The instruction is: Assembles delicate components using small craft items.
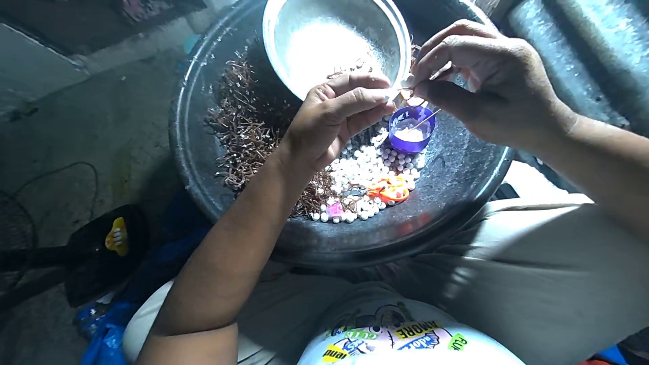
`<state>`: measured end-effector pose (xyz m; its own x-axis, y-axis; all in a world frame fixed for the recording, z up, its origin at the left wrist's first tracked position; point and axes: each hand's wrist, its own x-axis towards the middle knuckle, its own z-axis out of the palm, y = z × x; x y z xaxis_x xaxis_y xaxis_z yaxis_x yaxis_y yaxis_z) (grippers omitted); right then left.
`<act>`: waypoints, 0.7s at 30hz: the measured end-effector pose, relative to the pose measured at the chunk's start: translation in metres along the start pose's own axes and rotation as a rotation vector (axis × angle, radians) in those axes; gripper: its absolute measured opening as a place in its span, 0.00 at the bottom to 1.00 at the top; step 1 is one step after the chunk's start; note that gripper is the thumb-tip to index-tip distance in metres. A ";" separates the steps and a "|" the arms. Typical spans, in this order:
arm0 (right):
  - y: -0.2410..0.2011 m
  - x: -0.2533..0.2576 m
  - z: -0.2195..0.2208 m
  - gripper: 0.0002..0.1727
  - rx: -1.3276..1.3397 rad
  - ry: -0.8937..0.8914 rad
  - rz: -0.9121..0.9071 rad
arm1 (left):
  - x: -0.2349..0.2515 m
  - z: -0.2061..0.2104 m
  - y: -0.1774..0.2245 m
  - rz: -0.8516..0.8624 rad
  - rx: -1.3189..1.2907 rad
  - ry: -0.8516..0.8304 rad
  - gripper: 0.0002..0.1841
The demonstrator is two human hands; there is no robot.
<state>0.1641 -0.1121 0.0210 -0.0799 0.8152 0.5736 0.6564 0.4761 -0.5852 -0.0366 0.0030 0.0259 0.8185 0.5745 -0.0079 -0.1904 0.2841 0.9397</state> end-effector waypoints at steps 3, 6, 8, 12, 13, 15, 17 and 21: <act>-0.002 0.001 0.000 0.09 -0.004 0.007 -0.008 | 0.001 -0.002 -0.001 -0.004 -0.024 -0.004 0.11; -0.001 0.002 0.000 0.08 0.015 0.018 -0.030 | 0.002 -0.003 -0.001 -0.005 -0.019 0.006 0.10; -0.001 0.002 0.000 0.08 0.020 0.017 -0.034 | 0.001 -0.001 0.000 -0.005 -0.007 0.030 0.11; -0.001 0.002 0.001 0.08 0.022 0.020 -0.053 | 0.000 0.002 0.001 -0.010 0.007 0.061 0.11; -0.001 0.002 0.001 0.08 0.022 0.021 -0.056 | 0.000 0.002 0.001 -0.008 0.004 0.063 0.11; -0.001 0.002 0.001 0.09 -0.003 0.023 -0.058 | 0.000 0.002 0.001 0.001 0.008 0.063 0.11; -0.003 0.001 0.000 0.09 -0.048 0.032 -0.049 | 0.000 0.002 0.001 0.008 0.016 0.066 0.10; -0.004 0.002 -0.001 0.10 -0.173 0.056 -0.042 | 0.002 0.000 -0.003 0.049 0.041 0.058 0.10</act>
<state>0.1623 -0.1129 0.0249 -0.0713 0.7740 0.6292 0.7732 0.4414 -0.4554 -0.0348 0.0032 0.0235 0.7757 0.6308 0.0195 -0.2061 0.2240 0.9525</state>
